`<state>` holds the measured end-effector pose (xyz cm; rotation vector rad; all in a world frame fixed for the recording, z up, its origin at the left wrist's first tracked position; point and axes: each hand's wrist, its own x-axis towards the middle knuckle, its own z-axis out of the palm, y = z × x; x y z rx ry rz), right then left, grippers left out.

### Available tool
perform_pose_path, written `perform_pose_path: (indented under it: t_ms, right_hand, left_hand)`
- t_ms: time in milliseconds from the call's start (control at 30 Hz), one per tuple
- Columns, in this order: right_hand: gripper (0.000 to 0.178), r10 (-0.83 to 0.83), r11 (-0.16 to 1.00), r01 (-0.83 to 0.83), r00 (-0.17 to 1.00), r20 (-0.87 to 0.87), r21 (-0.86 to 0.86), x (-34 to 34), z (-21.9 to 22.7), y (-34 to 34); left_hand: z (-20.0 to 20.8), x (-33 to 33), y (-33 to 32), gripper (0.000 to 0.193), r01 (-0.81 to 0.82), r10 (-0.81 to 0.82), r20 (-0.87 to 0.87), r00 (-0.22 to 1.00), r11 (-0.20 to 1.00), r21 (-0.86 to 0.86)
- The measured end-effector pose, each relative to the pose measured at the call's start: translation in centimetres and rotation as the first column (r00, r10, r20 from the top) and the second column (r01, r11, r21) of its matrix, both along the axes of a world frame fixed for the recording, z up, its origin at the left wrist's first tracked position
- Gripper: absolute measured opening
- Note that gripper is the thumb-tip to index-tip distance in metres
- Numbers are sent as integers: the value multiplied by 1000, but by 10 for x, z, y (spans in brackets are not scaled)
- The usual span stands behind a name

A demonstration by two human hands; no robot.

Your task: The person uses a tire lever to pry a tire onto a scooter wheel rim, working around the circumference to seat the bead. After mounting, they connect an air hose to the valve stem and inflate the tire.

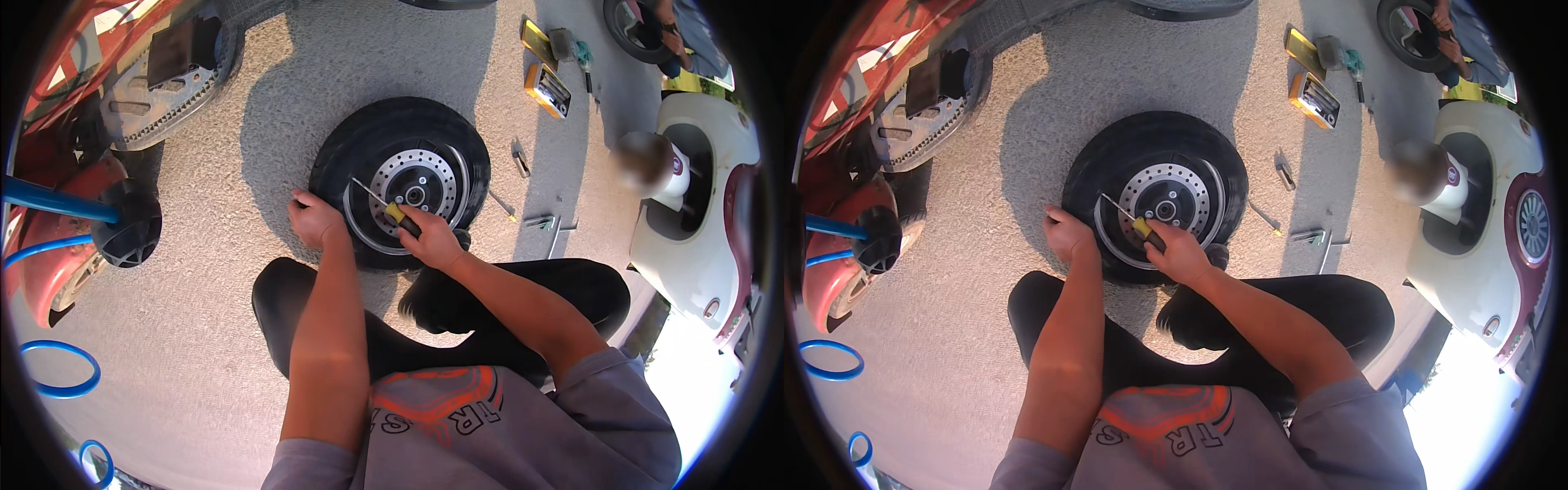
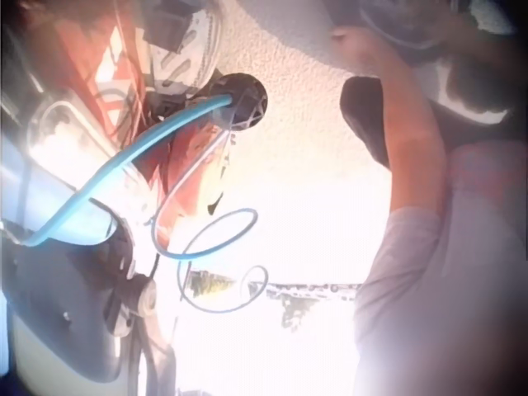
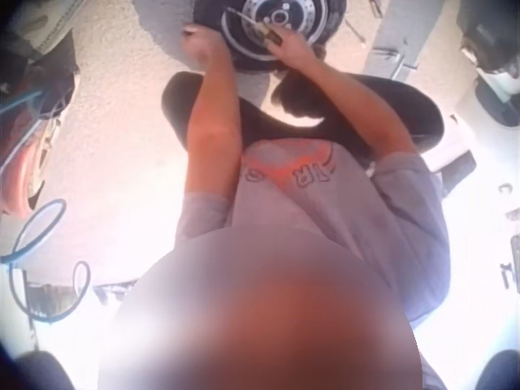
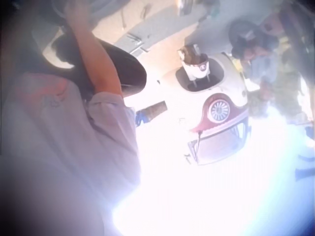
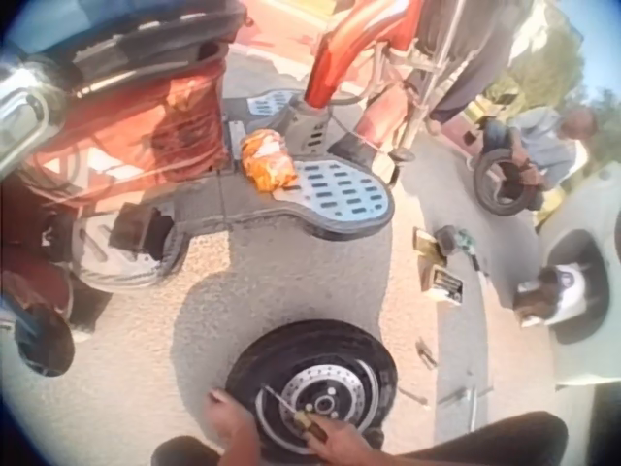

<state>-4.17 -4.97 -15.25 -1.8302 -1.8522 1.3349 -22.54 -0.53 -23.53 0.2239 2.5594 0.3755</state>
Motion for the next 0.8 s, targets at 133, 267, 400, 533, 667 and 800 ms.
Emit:
perform_pose_path:
  t_ms: [133, 267, 400, 533, 667, 800]
  right_hand:
    - [44, 30, 999, -30, 1000, 1, 27, 2, -3, 5]
    - [42, -103, 988, 93, 992, -73, -123, -8, 0, 18]
    - [46, -10, 995, 24, 991, 130, -102, -26, 26, 26]
    - [51, -109, 990, 110, 994, 12, -90, -36, 56, 28]
    - [41, -77, 993, 76, 997, 8, 88, -41, 58, 43]
    - [7, 86, 745, -147, 988, 125, 651, -44, 48, 79]
  left_hand:
    - [-3, 0, 0, 55, 20, -20, -22, 1000, 1000, -3]
    - [-4, -1, 0, 54, 16, -16, 2, 1000, 1000, 22]
    - [-4, -1, -2, 54, 36, -36, -20, 999, 999, 11]
    - [-7, -1, -2, 54, 34, -32, -34, 999, 997, 68]
    - [-10, -3, -4, 53, 50, -50, -16, 999, 998, 31]
    - [-9, -4, -6, 61, 74, -74, -8, 997, 997, 8]
